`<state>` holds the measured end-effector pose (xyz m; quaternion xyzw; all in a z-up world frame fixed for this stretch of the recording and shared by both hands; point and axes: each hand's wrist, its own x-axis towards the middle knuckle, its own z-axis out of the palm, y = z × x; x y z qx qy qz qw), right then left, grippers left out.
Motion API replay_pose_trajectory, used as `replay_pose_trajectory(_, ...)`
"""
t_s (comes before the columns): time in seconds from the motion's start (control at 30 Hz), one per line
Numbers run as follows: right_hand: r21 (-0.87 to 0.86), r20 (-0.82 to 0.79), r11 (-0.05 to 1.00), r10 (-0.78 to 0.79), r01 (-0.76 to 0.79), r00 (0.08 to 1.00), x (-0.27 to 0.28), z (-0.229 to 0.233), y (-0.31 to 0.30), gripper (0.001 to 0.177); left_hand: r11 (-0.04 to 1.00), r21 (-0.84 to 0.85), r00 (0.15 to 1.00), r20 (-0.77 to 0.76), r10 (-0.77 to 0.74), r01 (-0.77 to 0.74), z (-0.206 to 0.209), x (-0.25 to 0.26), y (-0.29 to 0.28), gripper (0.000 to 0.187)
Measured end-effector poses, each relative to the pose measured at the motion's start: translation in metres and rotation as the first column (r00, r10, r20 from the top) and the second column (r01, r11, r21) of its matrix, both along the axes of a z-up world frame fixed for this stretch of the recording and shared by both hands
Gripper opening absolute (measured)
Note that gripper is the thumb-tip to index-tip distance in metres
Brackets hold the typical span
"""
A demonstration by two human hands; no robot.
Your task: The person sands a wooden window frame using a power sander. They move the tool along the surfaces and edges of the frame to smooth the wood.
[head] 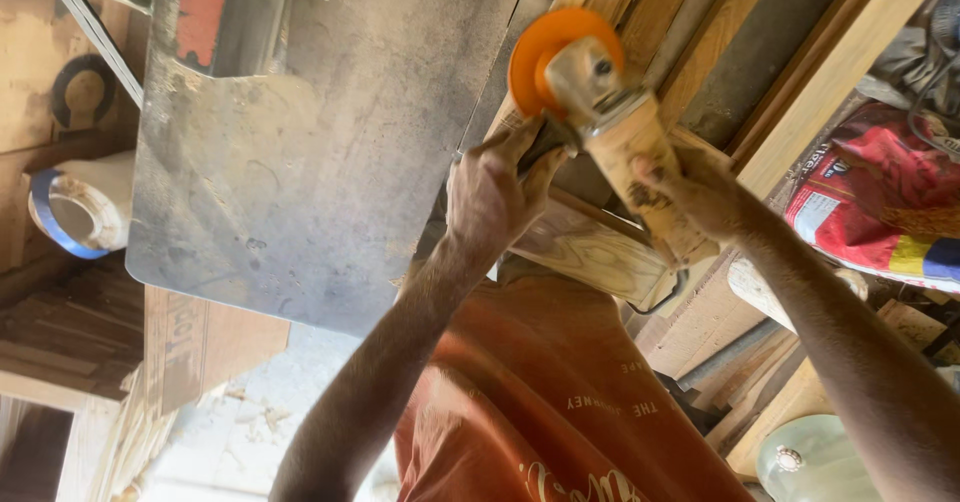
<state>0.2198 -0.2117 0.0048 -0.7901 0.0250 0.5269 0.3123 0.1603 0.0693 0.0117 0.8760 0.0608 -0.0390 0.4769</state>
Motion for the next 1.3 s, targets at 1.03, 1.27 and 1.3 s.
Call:
replay_pose_trajectory(1.03,0.179,0.231,0.979,0.055,-0.098,0.971,-0.158,0.022,0.054,0.069,0.996,-0.061,0.998,-0.035,0.058,-0.060,0.028,-0.156,0.051,0.045)
replay_pose_trajectory(1.27,-0.001,-0.028,0.993,-0.120,0.120,0.992,-0.217,0.014,0.009,0.069,0.982,-0.151,0.969,-0.205,-0.140,0.110,0.017,-0.163,0.022,0.047)
replay_pose_trajectory(1.3,0.091,-0.021,0.980,-0.175,0.176,0.984,-0.227,0.011,0.001,0.070,0.977,-0.162,0.966,-0.196,-0.171,0.140,0.019,-0.164,0.017,0.049)
